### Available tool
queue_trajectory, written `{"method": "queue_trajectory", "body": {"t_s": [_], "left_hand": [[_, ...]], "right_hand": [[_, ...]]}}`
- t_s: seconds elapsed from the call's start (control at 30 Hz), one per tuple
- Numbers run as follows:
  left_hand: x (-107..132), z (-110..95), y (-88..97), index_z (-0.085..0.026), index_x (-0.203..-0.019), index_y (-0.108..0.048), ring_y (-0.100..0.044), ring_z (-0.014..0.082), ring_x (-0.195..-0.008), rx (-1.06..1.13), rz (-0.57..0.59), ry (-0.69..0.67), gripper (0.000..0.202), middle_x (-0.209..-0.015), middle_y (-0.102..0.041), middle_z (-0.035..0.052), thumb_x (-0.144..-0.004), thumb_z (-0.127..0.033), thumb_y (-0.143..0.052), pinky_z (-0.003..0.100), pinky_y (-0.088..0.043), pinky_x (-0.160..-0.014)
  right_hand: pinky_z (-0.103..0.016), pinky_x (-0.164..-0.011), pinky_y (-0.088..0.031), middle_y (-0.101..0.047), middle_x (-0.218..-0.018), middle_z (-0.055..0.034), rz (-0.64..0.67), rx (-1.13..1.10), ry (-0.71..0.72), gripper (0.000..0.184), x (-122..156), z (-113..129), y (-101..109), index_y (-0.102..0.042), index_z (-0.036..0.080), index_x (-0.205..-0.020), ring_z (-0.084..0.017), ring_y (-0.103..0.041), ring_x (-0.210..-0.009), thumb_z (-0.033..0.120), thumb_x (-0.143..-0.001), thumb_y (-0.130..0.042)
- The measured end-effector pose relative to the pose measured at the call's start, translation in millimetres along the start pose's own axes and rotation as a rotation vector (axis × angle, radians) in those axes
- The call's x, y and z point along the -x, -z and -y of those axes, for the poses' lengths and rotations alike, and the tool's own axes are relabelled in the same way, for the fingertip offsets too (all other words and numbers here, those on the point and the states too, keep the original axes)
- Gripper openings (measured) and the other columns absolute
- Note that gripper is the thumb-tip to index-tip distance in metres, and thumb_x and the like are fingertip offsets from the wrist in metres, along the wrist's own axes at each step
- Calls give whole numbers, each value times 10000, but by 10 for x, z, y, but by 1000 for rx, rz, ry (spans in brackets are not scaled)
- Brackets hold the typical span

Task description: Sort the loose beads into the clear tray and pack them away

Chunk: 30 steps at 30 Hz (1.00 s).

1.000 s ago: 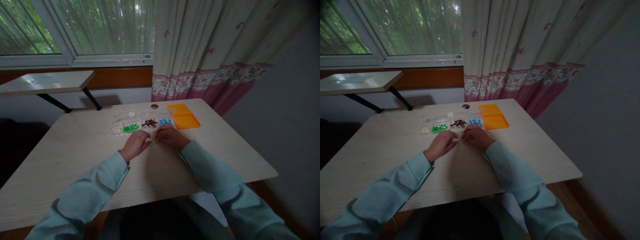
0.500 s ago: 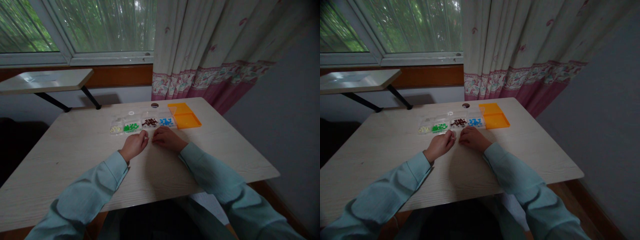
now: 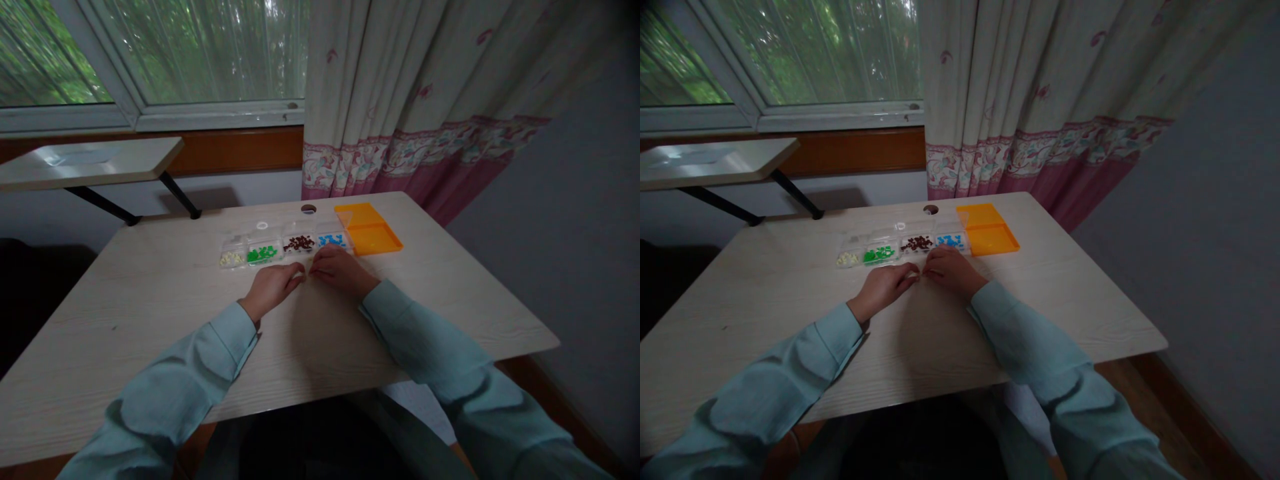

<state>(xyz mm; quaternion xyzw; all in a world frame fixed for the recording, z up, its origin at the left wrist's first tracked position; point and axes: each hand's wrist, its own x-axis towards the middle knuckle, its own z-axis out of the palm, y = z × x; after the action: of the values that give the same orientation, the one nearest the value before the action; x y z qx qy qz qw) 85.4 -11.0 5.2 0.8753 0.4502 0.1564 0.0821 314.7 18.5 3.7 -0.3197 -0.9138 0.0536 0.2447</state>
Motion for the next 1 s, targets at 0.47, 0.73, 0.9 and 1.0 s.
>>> {"method": "queue_trajectory", "body": {"t_s": [0.47,0.73,0.9,1.0], "left_hand": [[-236,-136,4,-232,-1085,-590,-671,204,-802,-178,14,61,251,-893,-723,54,-995,-375,-405,265,-400,-660],[-1042,-615,-222,-205,-1047,-607,-602,206,-910,-89,-258,20,295,-919,-683,65,-1007,-396,-385,292,-397,-767],[-1427,-861,-409,-204,-1002,-636,-538,224,-972,-59,-306,-43,261,-982,-661,59,-984,-384,-447,338,-371,-858],[-1521,-923,-483,-209,-962,-668,-525,244,-989,-75,-257,-45,236,-953,-645,67,-961,-371,-496,352,-367,-814]], "right_hand": [[-331,-829,-391,-685,-882,-74,-89,75,-92,170,49,-166,242,-735,195,-838,-197,-555,-876,281,-896,-600],[-371,-879,-377,-721,-960,-83,-141,342,-527,205,409,-656,708,-777,187,-899,-239,-569,-955,288,-868,-601],[-353,-870,-391,-727,-973,-75,-96,388,-699,195,548,-777,724,-779,196,-901,-241,-578,-973,293,-860,-614],[-343,-867,-391,-733,-987,-58,-65,381,-727,173,551,-772,728,-779,214,-900,-242,-579,-1008,271,-852,-623]]}}
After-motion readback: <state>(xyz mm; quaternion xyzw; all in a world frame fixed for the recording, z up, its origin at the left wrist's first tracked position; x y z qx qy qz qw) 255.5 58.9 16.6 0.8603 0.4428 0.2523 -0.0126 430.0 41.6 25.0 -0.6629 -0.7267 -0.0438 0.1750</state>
